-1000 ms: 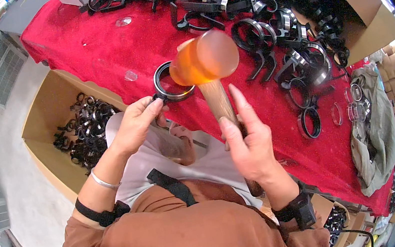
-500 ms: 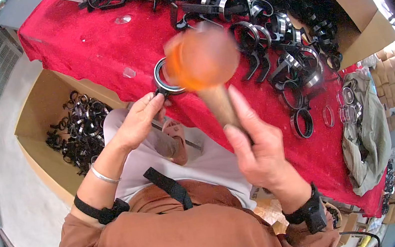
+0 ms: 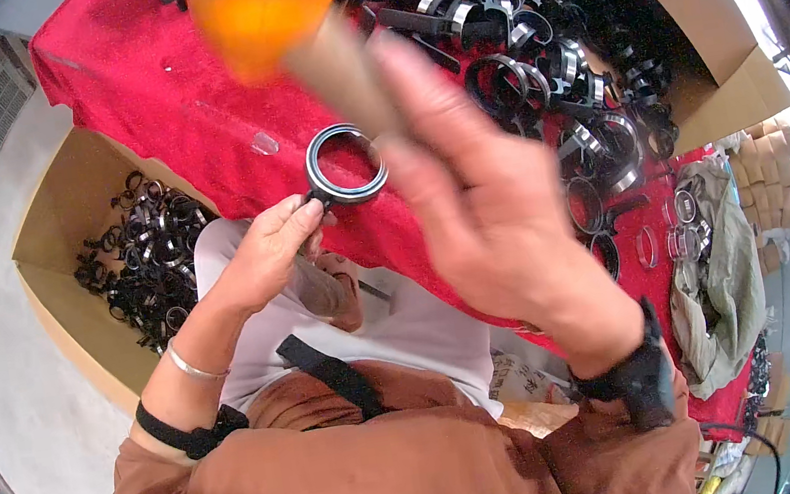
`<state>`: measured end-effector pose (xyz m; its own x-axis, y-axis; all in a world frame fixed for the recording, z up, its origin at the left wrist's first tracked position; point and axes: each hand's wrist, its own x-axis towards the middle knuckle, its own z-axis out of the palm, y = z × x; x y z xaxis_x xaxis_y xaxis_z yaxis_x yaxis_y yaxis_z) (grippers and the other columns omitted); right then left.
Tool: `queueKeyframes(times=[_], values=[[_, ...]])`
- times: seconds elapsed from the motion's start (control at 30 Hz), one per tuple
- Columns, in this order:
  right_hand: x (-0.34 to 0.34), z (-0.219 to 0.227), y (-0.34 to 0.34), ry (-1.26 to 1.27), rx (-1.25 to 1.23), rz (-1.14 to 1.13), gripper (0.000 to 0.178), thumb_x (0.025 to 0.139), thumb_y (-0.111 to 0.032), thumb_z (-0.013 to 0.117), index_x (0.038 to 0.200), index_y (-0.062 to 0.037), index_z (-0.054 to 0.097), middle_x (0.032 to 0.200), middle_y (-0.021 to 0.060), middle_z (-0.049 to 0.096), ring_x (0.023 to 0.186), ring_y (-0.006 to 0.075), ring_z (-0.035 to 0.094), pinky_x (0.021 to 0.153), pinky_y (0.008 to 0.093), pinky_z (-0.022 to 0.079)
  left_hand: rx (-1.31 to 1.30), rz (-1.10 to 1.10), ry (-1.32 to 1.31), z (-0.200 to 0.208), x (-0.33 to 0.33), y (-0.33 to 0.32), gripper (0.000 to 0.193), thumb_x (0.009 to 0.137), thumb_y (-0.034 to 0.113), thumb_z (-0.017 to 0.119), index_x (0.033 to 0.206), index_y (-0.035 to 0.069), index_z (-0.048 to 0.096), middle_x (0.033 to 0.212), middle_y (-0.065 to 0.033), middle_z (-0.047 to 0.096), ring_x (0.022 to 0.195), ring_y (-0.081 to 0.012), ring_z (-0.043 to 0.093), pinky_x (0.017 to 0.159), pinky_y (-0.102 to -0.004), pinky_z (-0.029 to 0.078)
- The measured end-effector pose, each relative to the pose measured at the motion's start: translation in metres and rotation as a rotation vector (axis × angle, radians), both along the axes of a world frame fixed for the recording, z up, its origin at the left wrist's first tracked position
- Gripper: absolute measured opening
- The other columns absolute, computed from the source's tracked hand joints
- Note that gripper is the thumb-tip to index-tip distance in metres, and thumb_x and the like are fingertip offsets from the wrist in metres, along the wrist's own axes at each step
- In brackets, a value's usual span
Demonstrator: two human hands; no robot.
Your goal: The recorder is using a rubber mallet to secure circular plastic components together on a red table.
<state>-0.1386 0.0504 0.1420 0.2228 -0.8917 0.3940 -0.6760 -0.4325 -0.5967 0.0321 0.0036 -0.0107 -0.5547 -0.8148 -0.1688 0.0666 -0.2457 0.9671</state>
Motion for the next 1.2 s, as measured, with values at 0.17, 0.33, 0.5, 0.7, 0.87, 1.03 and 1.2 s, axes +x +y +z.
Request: queueKeyframes(times=[0.17,0.33,0.5,0.7,0.87,1.03,1.2], values=[[-0.028,-0.019,0.009,0.307,-0.195,-0.13,0.049,0.089,-0.008,0.049,0.136,-0.0039,0.034,0.111,0.0208,0.06,0.087,0.0304,0.065,0.073,0.0372,0.051,-0.044,-0.008,0.056,-0.002,0.0,0.001,0.037,0.094,0.035,0.046,0.086,0.0,0.055,0.065,0.0012,0.044,0.06,-0.0073,0.041,0.053,-0.0233,0.037],[-0.04,-0.033,-0.001,0.102,0.314,-0.266,0.05,0.088,-0.015,0.053,0.134,-0.0095,0.036,0.098,0.0266,0.06,0.091,0.0375,0.061,0.075,0.0376,0.049,-0.021,-0.049,0.021,0.004,0.004,-0.004,0.036,0.094,0.035,0.045,0.09,0.0,0.055,0.07,0.0009,0.047,0.066,-0.0078,0.043,0.06,-0.0231,0.039],[-0.038,-0.032,-0.002,0.146,0.375,-0.286,0.05,0.088,-0.022,0.055,0.132,-0.0062,0.038,0.102,0.0257,0.06,0.095,0.0341,0.062,0.08,0.0345,0.046,0.092,0.025,-0.03,0.019,-0.001,-0.012,0.037,0.094,0.036,0.045,0.088,0.001,0.057,0.075,-0.0047,0.058,0.069,-0.0111,0.055,0.064,-0.0255,0.044],[-0.039,-0.002,-0.015,-0.142,0.464,-0.207,0.046,0.089,-0.013,0.054,0.132,-0.004,0.04,0.086,0.0015,0.058,0.059,0.0058,0.049,0.053,0.0207,0.044,0.054,0.147,-0.076,0.025,-0.022,-0.01,0.035,0.093,0.034,0.046,0.078,0.004,0.054,0.06,-0.0034,0.055,0.047,-0.0093,0.049,0.044,-0.0229,0.039],[-0.019,0.042,-0.012,-0.205,0.003,-0.143,0.041,0.09,-0.012,0.052,0.13,-0.005,0.045,0.072,0.002,0.056,0.054,0.006,0.049,0.048,0.0188,0.041,-0.094,0.317,-0.143,0.014,-0.024,-0.005,0.041,0.091,0.034,0.047,0.07,-0.001,0.051,0.058,-0.0132,0.055,0.052,-0.0185,0.052,0.051,-0.0331,0.041],[-0.032,-0.036,-0.003,0.13,0.267,-0.213,0.043,0.088,-0.01,0.049,0.13,-0.0034,0.041,0.106,0.0267,0.058,0.098,0.0392,0.058,0.082,0.0391,0.047,-0.296,0.374,-0.257,0.016,-0.033,0.001,0.042,0.091,0.034,0.045,0.072,-0.003,0.051,0.062,-0.0207,0.051,0.059,-0.0308,0.051,0.059,-0.0398,0.041],[-0.034,-0.007,-0.028,0.21,0.222,-0.104,0.043,0.092,-0.013,0.046,0.135,-0.0092,0.039,0.078,0.0022,0.055,0.061,0.0069,0.047,0.058,0.0223,0.043,-0.363,0.398,-0.345,0.019,-0.029,-0.005,0.043,0.092,0.036,0.043,0.074,-0.002,0.052,0.066,-0.0229,0.053,0.064,-0.0378,0.052,0.061,-0.0422,0.041]])
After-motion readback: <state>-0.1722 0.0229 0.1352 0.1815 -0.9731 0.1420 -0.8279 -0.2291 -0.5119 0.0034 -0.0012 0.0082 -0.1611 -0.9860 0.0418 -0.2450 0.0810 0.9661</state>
